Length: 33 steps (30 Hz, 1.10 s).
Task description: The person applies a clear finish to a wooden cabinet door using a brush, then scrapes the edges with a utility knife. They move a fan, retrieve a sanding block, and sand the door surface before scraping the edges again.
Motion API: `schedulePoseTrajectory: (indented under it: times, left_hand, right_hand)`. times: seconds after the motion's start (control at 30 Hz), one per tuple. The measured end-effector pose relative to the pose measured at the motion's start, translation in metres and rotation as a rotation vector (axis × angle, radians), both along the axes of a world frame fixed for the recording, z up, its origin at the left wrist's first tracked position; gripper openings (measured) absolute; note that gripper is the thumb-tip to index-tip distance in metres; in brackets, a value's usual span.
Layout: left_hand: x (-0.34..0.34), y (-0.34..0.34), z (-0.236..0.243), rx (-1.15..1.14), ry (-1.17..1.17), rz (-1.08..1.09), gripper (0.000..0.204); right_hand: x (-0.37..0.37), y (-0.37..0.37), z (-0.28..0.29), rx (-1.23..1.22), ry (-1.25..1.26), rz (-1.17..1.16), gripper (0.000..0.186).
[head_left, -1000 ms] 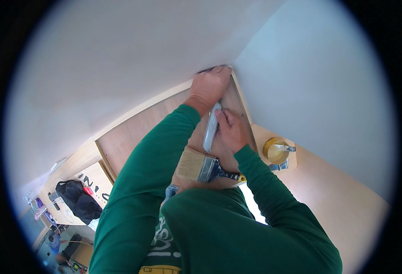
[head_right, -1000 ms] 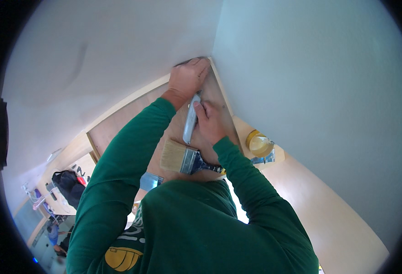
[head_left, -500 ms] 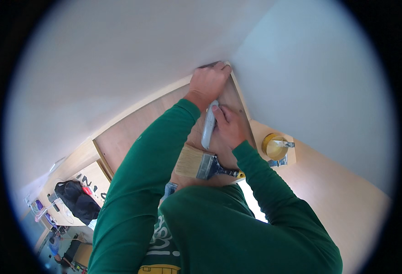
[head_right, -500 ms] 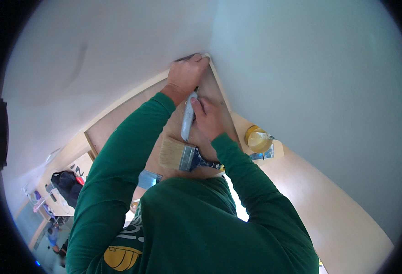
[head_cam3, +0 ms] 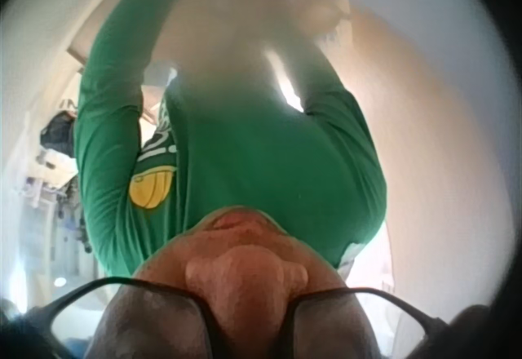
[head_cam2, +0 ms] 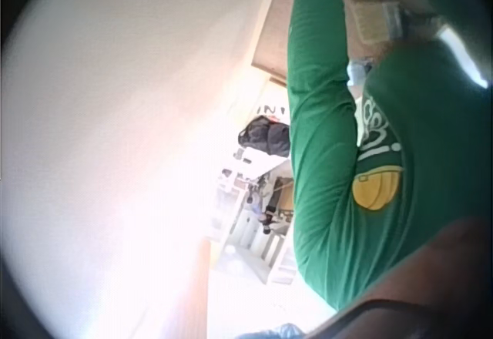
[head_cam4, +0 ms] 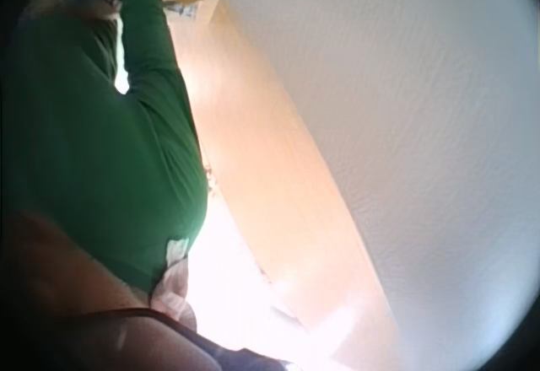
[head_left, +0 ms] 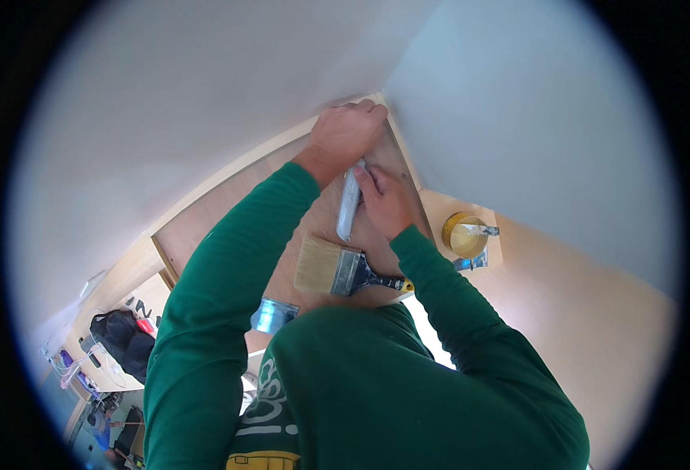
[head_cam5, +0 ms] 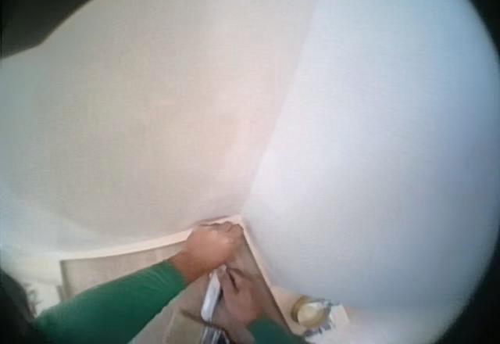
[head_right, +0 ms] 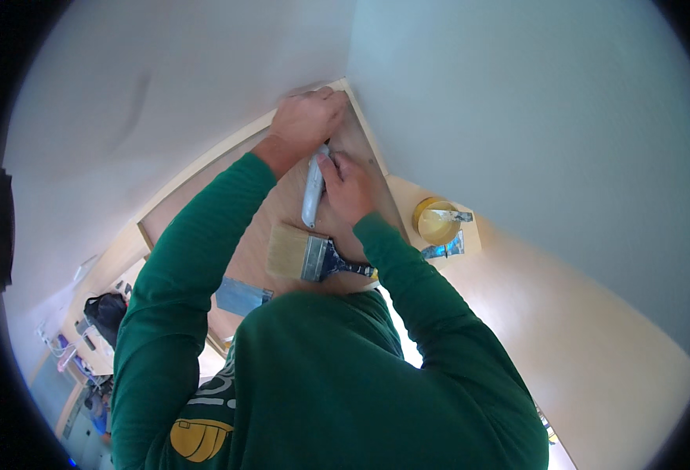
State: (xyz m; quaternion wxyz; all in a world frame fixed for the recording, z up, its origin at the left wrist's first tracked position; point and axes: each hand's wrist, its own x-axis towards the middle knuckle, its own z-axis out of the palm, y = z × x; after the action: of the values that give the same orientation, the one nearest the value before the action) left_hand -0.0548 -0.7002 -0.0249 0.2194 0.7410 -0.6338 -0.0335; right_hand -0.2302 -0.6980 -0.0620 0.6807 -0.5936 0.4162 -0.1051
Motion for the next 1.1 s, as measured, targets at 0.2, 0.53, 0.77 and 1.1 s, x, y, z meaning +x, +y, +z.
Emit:
schedulePoseTrajectory:
  times: [0.2,0.53,0.77,1.1]
  left_hand:
    - [-0.032,0.105,0.047,-0.179,0.294,0.276,0.014]
    - [-0.185,0.438,0.066,0.36,0.398,0.857,0.023]
    - [-0.333,0.62,0.008,0.579,0.701,1.32,0.019]
    - [-0.433,0.725,-0.033,0.642,0.929,1.47,0.02]
  right_hand:
    - [-0.001,-0.001,0.015,-0.139,0.011,0.048,0.042]
    - [0.007,-0.01,-0.034,-0.182,-0.113,0.01,0.044]
    - [-0.019,0.043,-0.001,-0.202,-0.062,0.009,0.046]
    - [-0.108,0.11,0.042,-0.203,-0.087,0.263,0.045]
